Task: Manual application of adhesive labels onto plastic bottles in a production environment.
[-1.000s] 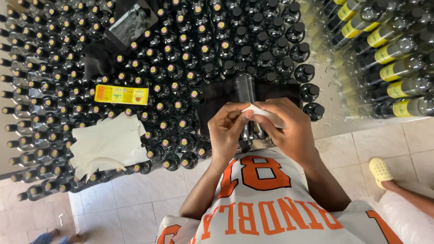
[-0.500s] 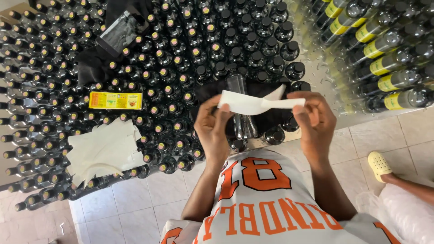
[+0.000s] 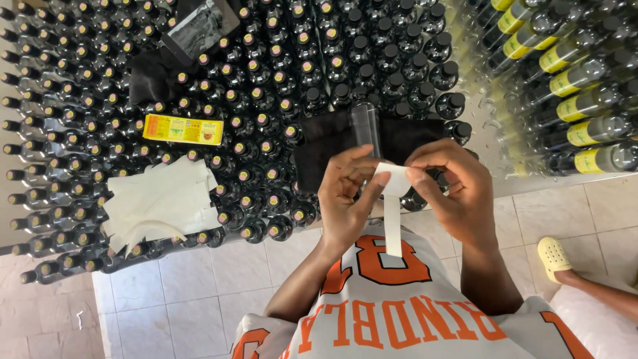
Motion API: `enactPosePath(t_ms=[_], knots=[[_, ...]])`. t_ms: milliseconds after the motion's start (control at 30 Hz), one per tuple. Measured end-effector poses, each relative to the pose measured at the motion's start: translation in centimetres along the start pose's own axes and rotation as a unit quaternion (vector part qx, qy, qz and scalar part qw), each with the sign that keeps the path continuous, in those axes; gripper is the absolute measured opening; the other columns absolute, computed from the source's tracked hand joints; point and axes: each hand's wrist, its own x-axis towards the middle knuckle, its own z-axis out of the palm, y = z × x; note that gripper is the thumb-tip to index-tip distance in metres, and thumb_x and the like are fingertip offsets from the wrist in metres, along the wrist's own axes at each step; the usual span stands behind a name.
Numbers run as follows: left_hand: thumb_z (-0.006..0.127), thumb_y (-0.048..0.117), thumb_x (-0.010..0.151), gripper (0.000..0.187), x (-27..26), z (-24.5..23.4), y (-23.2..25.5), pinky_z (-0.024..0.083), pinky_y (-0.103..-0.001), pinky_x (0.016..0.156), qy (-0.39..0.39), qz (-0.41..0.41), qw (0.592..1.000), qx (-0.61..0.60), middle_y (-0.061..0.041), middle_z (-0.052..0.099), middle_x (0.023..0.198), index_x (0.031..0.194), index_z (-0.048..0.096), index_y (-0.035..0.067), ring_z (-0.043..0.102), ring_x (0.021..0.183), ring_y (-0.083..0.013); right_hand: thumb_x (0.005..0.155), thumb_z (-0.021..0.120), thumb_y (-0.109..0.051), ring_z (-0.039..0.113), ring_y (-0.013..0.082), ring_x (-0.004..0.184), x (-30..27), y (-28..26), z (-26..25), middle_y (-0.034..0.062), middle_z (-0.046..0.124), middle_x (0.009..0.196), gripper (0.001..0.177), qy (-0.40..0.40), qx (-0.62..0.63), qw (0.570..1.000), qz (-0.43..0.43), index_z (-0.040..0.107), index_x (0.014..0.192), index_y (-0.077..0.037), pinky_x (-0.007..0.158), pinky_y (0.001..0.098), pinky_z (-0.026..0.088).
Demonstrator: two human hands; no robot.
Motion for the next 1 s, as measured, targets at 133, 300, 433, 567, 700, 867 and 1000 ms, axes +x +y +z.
enactPosePath(t_ms=[133, 300, 433, 567, 700, 867, 1000], knots=[[0.079, -0.011, 0.095, 0.042, -0.9, -1.7, -0.6, 0.067, -0.044, 0.097, 0.055, 0.108, 0.984, 0.127, -0.016, 0.080, 0.116, 0.134, 0.066, -0.001, 0.081, 0.106, -0.0301, 0.108, 0.075, -0.012, 0.068, 0.0190, 0.090, -1.1, 1.5, 0.8, 0.0172, 0.071, 0.102, 0.019, 0.108, 0.017, 0.994, 0.023, 0.071, 0.107, 0.006, 0.085, 0.0363, 0.060], [0.054, 0.009, 0.115, 0.026, -2.8, -1.8, 1.4, 0.066, -0.048, 0.098, -0.014, -0.007, 0.998, -0.067, -0.028, 0.080, 0.115, 0.132, 0.063, -0.009, 0.081, 0.107, -0.0365, 0.115, 0.072, -0.021, 0.058, 0.0173, 0.088, -2.0, 3.6, 2.7, 0.0166, 0.065, 0.097, 0.028, 0.241, -0.036, 0.968, -0.063, 0.065, 0.107, 0.005, 0.082, 0.0338, 0.051], [0.053, 0.035, 0.118, 0.056, -2.7, -2.0, 3.2, 0.047, -0.058, 0.122, -0.095, 0.021, 0.992, -0.074, -0.033, 0.061, 0.152, 0.152, 0.053, -0.009, 0.056, 0.145, -0.0450, 0.105, 0.078, -0.011, 0.068, 0.0256, 0.078, -2.6, 1.6, 5.7, 0.0162, 0.074, 0.093, 0.017, 0.182, -0.081, 0.970, -0.137, 0.077, 0.100, 0.005, 0.076, 0.0344, 0.055], [0.060, 0.021, 0.115, 0.052, -2.2, -1.7, 3.9, 0.049, -0.051, 0.123, -0.064, 0.037, 0.995, -0.063, -0.032, 0.062, 0.153, 0.155, 0.053, -0.012, 0.058, 0.145, -0.0414, 0.100, 0.076, 0.006, 0.077, 0.0304, 0.088, -2.0, -0.8, 7.7, 0.0159, 0.077, 0.101, 0.009, 0.088, -0.057, 0.976, -0.190, 0.081, 0.108, 0.006, 0.087, 0.0384, 0.062], [0.055, 0.024, 0.117, 0.041, -1.4, -2.6, 4.4, 0.059, -0.050, 0.111, 0.003, 0.021, 1.000, 0.002, -0.026, 0.078, 0.130, 0.137, 0.072, -0.007, 0.073, 0.126, -0.0395, 0.103, 0.070, 0.005, 0.076, 0.0287, 0.087, -2.2, -1.4, 8.8, 0.0174, 0.077, 0.103, 0.015, 0.043, -0.045, 0.986, -0.156, 0.080, 0.115, 0.007, 0.086, 0.0394, 0.063], [0.055, 0.041, 0.117, 0.049, -0.5, -4.5, 4.1, 0.064, -0.040, 0.088, 0.115, -0.021, 0.989, 0.085, -0.018, 0.085, 0.094, 0.112, 0.084, 0.002, 0.078, 0.094, -0.0189, 0.105, 0.073, -0.007, 0.070, 0.0192, 0.078, -2.4, -1.1, 10.8, 0.0158, 0.070, 0.091, 0.014, 0.050, 0.109, 0.993, 0.009, 0.077, 0.111, 0.005, 0.074, 0.0400, 0.065], [0.062, 0.025, 0.113, 0.028, 1.6, -10.0, 3.8, 0.063, -0.026, 0.076, 0.257, -0.126, 0.948, -0.143, -0.002, 0.072, 0.073, 0.114, 0.078, 0.001, 0.065, 0.067, -0.0040, 0.110, 0.069, -0.018, 0.068, 0.0184, 0.084, -2.5, 2.3, 11.5, 0.0113, 0.066, 0.101, 0.019, 0.099, 0.253, 0.957, 0.101, 0.067, 0.111, 0.000, 0.078, 0.0378, 0.064]])
